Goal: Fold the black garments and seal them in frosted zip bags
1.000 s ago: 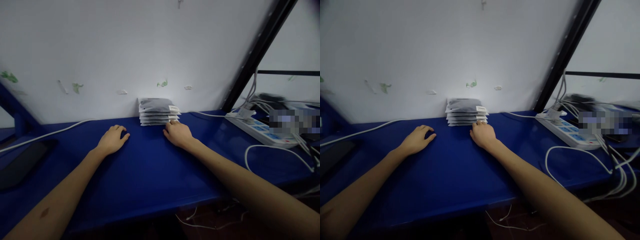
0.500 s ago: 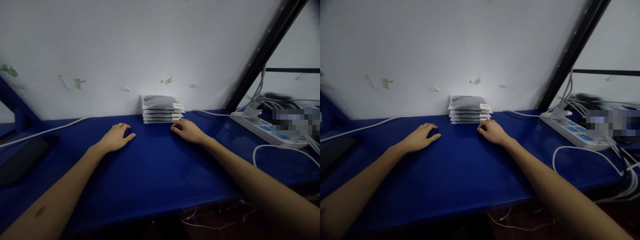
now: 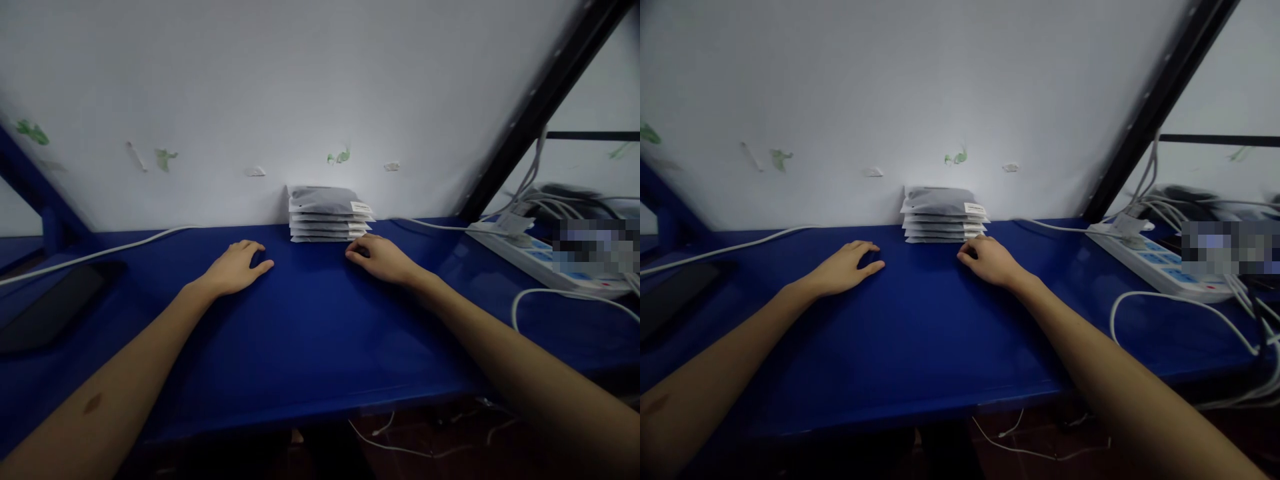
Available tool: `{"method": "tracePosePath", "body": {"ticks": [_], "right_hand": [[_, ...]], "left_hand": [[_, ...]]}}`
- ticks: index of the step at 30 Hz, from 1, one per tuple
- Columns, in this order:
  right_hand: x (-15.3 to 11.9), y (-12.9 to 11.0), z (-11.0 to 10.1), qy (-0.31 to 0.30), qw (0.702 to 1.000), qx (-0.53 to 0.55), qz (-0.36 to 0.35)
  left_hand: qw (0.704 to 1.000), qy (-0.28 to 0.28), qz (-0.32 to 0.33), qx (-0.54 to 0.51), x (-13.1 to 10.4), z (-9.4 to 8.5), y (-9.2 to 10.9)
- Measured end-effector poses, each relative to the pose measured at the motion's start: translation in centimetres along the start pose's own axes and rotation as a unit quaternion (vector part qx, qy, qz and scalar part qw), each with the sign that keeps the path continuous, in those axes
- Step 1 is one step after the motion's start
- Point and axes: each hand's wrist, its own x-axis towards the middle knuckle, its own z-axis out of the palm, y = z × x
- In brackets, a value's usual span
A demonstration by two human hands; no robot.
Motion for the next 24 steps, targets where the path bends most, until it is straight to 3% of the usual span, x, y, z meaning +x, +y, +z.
{"method": "tracePosePath", "body": {"ticks": [12, 15, 17, 20, 22, 24], "right_hand": [[-0.1, -0.4, -0.1, -0.005, 1.000, 0.011, 0.013], [-0.2, -0.6, -0.3, 0.013, 0.998, 0.030, 0.059], [-0.1, -0.6, -0.7, 0.061, 0.989, 0.036, 0.127], [0.1, 0.1, -1.4, 0.194, 0.957, 0.033, 0.212], [0.3, 1.1, -1.6, 0.270, 0.935, 0.051, 0.226], [0.6, 2.1, -1.5, 0.293, 0.927, 0.085, 0.216]], "left_hand": [[1.000, -0.003, -0.003, -0.007, 0.0, 0.1, -0.1], [1.000, -0.004, -0.005, -0.010, 0.1, 0.1, 0.0], [1.000, -0.006, -0.004, -0.013, 0.1, 0.1, 0.0], [1.000, -0.003, -0.002, -0.011, 0.1, 0.1, 0.0], [1.000, -0.001, 0.000, -0.005, 0.1, 0.2, 0.0], [1.000, 0.000, 0.000, 0.000, 0.1, 0.3, 0.0]]}}
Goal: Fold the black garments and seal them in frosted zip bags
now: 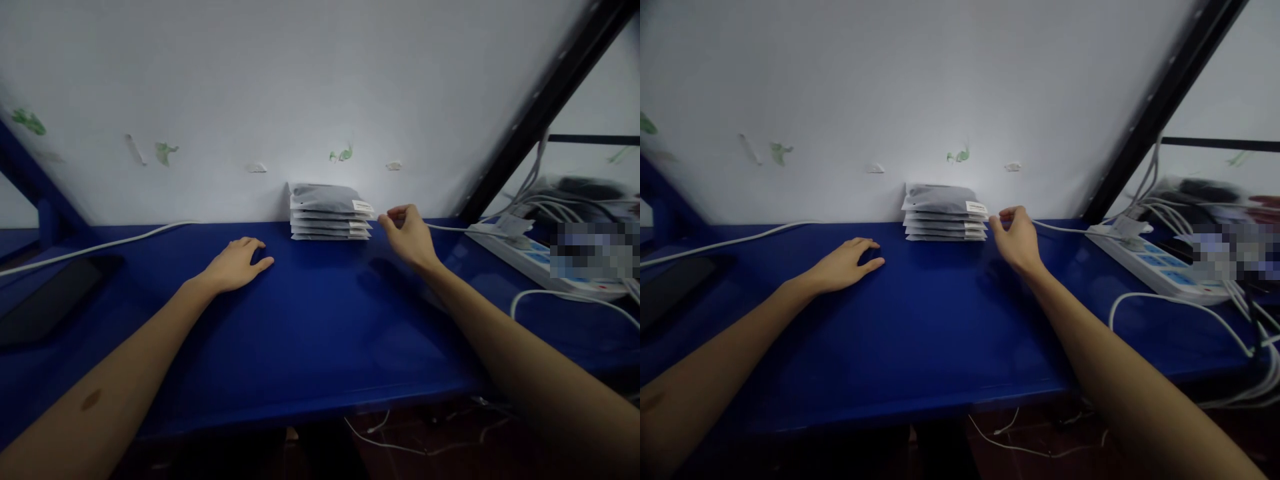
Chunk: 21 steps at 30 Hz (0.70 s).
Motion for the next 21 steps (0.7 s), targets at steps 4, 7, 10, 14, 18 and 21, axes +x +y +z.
{"method": "tracePosePath", "body": {"ticks": [4, 7, 10, 14, 18, 21], "right_hand": [[0.3, 1.3, 1.1, -0.054, 0.997, 0.037, -0.045], [0.2, 1.3, 1.7, -0.059, 0.993, 0.035, -0.099], [0.0, 0.8, 1.7, -0.039, 0.991, 0.013, -0.125], [-0.1, 0.0, 1.0, -0.025, 0.989, -0.016, -0.146], [-0.4, -0.9, 0.7, -0.026, 0.988, -0.015, -0.154], [-1.3, -2.2, 0.9, -0.039, 0.982, 0.014, -0.182]], "left_hand": [[1.000, 0.004, 0.002, 0.002, 0.0, 0.1, 0.2], [1.000, 0.009, 0.012, 0.004, 0.0, 0.0, 0.3], [1.000, 0.011, 0.014, 0.005, 0.0, 0.0, 0.4], [1.000, 0.005, 0.000, 0.003, 0.0, 0.0, 0.4], [1.000, -0.001, 0.001, -0.001, 0.0, 0.0, 0.3], [0.999, 0.049, 0.002, -0.022, 0.0, -0.4, 0.4]]}}
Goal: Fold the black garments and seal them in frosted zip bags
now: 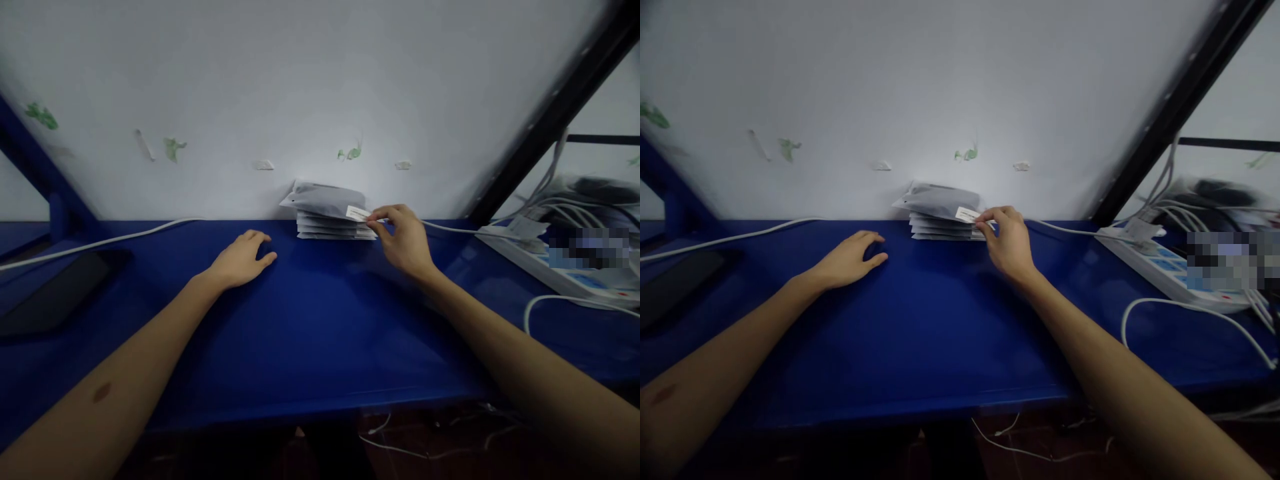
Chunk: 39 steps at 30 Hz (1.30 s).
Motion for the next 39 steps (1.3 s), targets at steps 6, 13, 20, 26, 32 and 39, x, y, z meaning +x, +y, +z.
{"method": "tracePosePath", "body": {"ticks": [6, 13, 20, 26, 32, 39], "right_hand": [[-2.4, -6.1, 0.3, -0.172, 0.980, 0.069, -0.072], [-3.9, -9.2, -0.4, -0.321, 0.933, 0.094, -0.132], [-2.4, -4.9, 0.5, -0.224, 0.973, 0.051, -0.001], [-2.0, -3.4, 1.6, -0.251, 0.967, 0.016, -0.023], [-2.1, -3.6, 2.1, -0.261, 0.964, -0.009, -0.042], [-2.5, -4.7, 2.3, -0.247, 0.969, -0.007, 0.014]], "left_hand": [[0.982, 0.187, 0.017, 0.000, -0.4, -1.2, 2.2], [0.998, -0.047, -0.024, 0.045, -0.5, -0.5, 2.9], [0.996, -0.083, 0.024, 0.038, -1.4, -1.9, 4.8], [0.983, -0.044, 0.165, -0.074, -3.0, -0.6, 8.0], [0.981, 0.023, 0.188, -0.041, -3.1, 0.8, 8.9], [0.968, 0.041, 0.238, -0.066, -2.9, 1.3, 9.2]]}}
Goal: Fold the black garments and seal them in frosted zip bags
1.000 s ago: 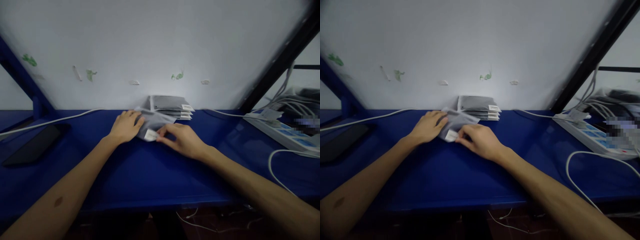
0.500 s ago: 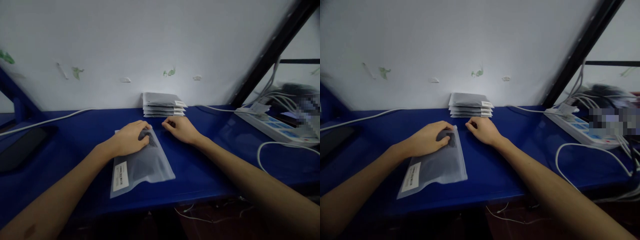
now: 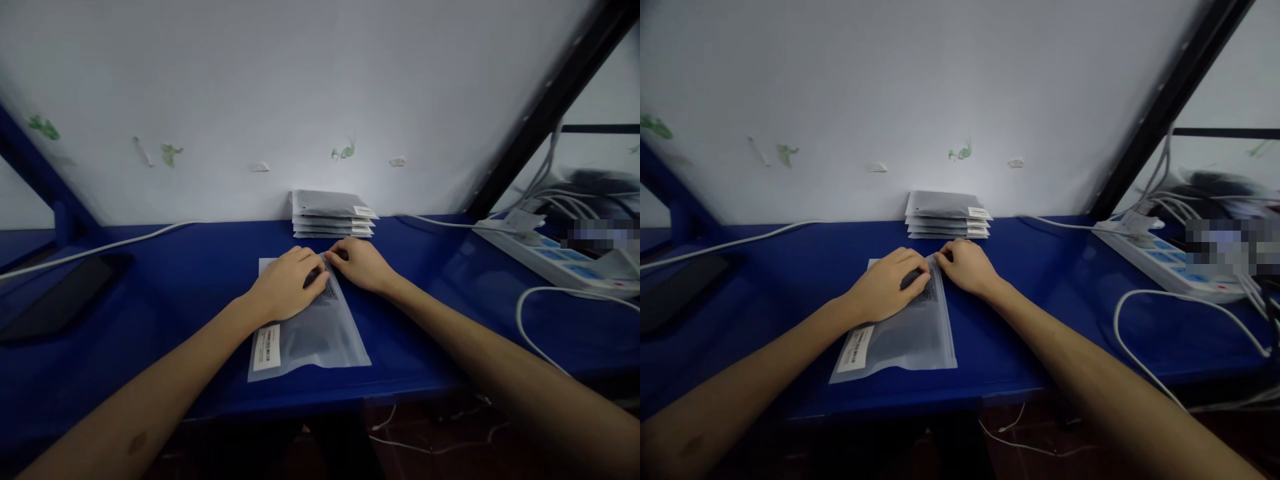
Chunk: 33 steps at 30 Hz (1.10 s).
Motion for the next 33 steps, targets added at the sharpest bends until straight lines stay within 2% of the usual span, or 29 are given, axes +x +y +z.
{"method": "tracePosePath", "body": {"ticks": [4, 9, 13, 19, 33], "right_hand": [[0.2, 0.0, -0.1, -0.003, 0.999, -0.010, 0.041], [0.2, -0.1, -0.2, -0.019, 0.998, -0.024, 0.063], [0.1, -0.4, -0.3, -0.034, 0.996, -0.027, 0.077], [0.1, -0.7, -0.6, -0.053, 0.994, -0.046, 0.085], [-0.5, -1.2, -1.2, -0.084, 0.996, -0.028, 0.026]], "left_hand": [[0.999, -0.037, 0.012, 0.019, 0.3, -0.2, 0.6], [0.994, -0.101, -0.037, 0.022, 0.1, -0.8, 1.4], [0.990, -0.142, -0.024, 0.009, -0.3, -1.2, 1.6], [0.991, -0.130, -0.041, 0.012, -0.3, -0.9, 1.4], [0.994, -0.082, -0.064, 0.034, -0.2, -0.4, 0.2]]}}
